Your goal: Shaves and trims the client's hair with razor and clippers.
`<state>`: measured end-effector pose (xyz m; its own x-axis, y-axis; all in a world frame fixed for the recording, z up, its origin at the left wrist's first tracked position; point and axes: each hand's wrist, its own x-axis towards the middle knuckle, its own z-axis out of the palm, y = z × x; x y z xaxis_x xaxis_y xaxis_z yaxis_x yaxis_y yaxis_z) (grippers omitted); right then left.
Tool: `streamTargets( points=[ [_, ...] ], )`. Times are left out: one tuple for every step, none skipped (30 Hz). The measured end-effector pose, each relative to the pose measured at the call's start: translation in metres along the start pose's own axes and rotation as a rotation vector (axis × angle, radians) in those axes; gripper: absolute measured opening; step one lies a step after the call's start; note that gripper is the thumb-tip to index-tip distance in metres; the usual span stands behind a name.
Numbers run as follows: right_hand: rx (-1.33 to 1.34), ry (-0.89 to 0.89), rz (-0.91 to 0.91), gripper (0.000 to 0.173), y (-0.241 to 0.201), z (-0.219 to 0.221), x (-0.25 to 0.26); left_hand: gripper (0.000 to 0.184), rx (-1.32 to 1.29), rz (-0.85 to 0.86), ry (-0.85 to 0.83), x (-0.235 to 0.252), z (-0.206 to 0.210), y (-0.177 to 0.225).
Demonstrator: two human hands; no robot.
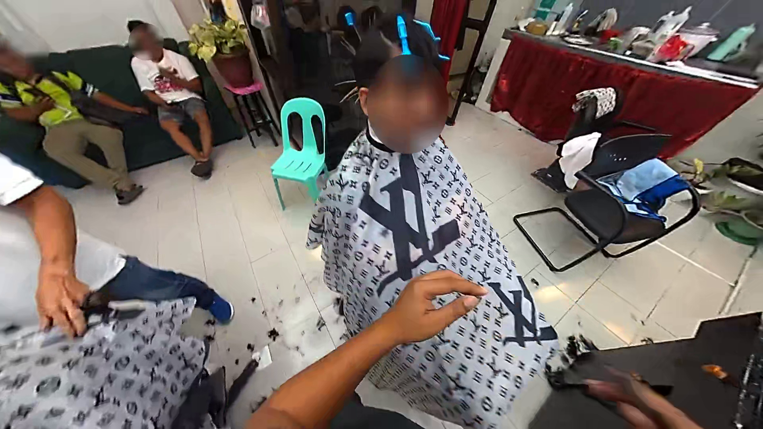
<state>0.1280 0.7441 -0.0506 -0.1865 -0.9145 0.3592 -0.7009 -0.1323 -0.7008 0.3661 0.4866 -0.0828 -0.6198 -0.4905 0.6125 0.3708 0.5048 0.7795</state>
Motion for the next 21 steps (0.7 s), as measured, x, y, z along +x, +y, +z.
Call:
streamTargets(
  points=[
    [-0.022,-0.06,-0.001,0.033,-0.015,0.038,0.025,0.024,0.002,0.051,0.023,-0.001,-0.033,0.002],
    [-0.06,-0.089,-0.01,0.031,-0.028,0.074,0.048,0.024,0.01,0.077,0.026,-0.002,-0.06,0.003],
    [-0.124,-0.1,-0.039,0.03,-0.037,0.105,0.07,0.023,0.023,0.094,0.015,-0.004,-0.081,0.003],
    [-0.197,-0.096,-0.079,0.031,-0.044,0.132,0.091,0.023,0.038,0.106,-0.006,-0.004,-0.099,0.001],
    [-0.261,-0.091,-0.112,0.033,-0.05,0.154,0.11,0.023,0.054,0.116,-0.033,-0.003,-0.115,-0.001],
    [-0.317,-0.088,-0.131,0.035,-0.059,0.17,0.128,0.023,0.071,0.125,-0.059,-0.002,-0.13,-0.004],
    [-0.359,-0.088,-0.139,0.037,-0.068,0.182,0.144,0.023,0.089,0.136,-0.084,0.001,-0.143,-0.008],
    [-0.39,-0.089,-0.14,0.038,-0.077,0.191,0.159,0.023,0.108,0.145,-0.101,0.005,-0.155,-0.012],
    [-0.412,-0.091,-0.141,0.038,-0.086,0.197,0.173,0.023,0.121,0.152,-0.112,0.009,-0.167,-0.017],
    [-0.427,-0.09,-0.146,0.039,-0.093,0.201,0.186,0.024,0.126,0.155,-0.118,0.013,-0.179,-0.021],
    [-0.44,-0.089,-0.153,0.039,-0.098,0.205,0.198,0.024,0.128,0.151,-0.121,0.018,-0.189,-0.024],
    [-0.45,-0.082,-0.16,0.04,-0.103,0.207,0.21,0.024,0.129,0.146,-0.125,0.023,-0.2,-0.027],
    [-0.46,-0.074,-0.166,0.04,-0.108,0.209,0.223,0.025,0.129,0.147,-0.131,0.03,-0.209,-0.029],
    [-0.466,-0.063,-0.172,0.04,-0.111,0.211,0.234,0.025,0.127,0.154,-0.138,0.037,-0.219,-0.031],
    [-0.466,-0.048,-0.179,0.039,-0.113,0.215,0.244,0.024,0.124,0.167,-0.147,0.045,-0.229,-0.033],
    [-0.462,-0.033,-0.184,0.039,-0.115,0.218,0.255,0.023,0.126,0.182,-0.158,0.053,-0.239,-0.034],
    [-0.454,-0.017,-0.186,0.039,-0.116,0.222,0.265,0.022,0.133,0.192,-0.174,0.062,-0.25,-0.036],
    [-0.44,0.006,-0.177,0.039,-0.118,0.226,0.275,0.023,0.149,0.198,-0.193,0.073,-0.261,-0.037],
    [-0.429,0.034,-0.159,0.039,-0.121,0.229,0.284,0.024,0.17,0.208,-0.214,0.084,-0.273,-0.04],
    [-0.421,0.077,-0.141,0.04,-0.123,0.232,0.294,0.025,0.192,0.226,-0.236,0.097,-0.285,-0.042],
    [-0.418,0.134,-0.126,0.04,-0.126,0.234,0.303,0.027,0.222,0.247,-0.261,0.111,-0.299,-0.046]
  ],
)
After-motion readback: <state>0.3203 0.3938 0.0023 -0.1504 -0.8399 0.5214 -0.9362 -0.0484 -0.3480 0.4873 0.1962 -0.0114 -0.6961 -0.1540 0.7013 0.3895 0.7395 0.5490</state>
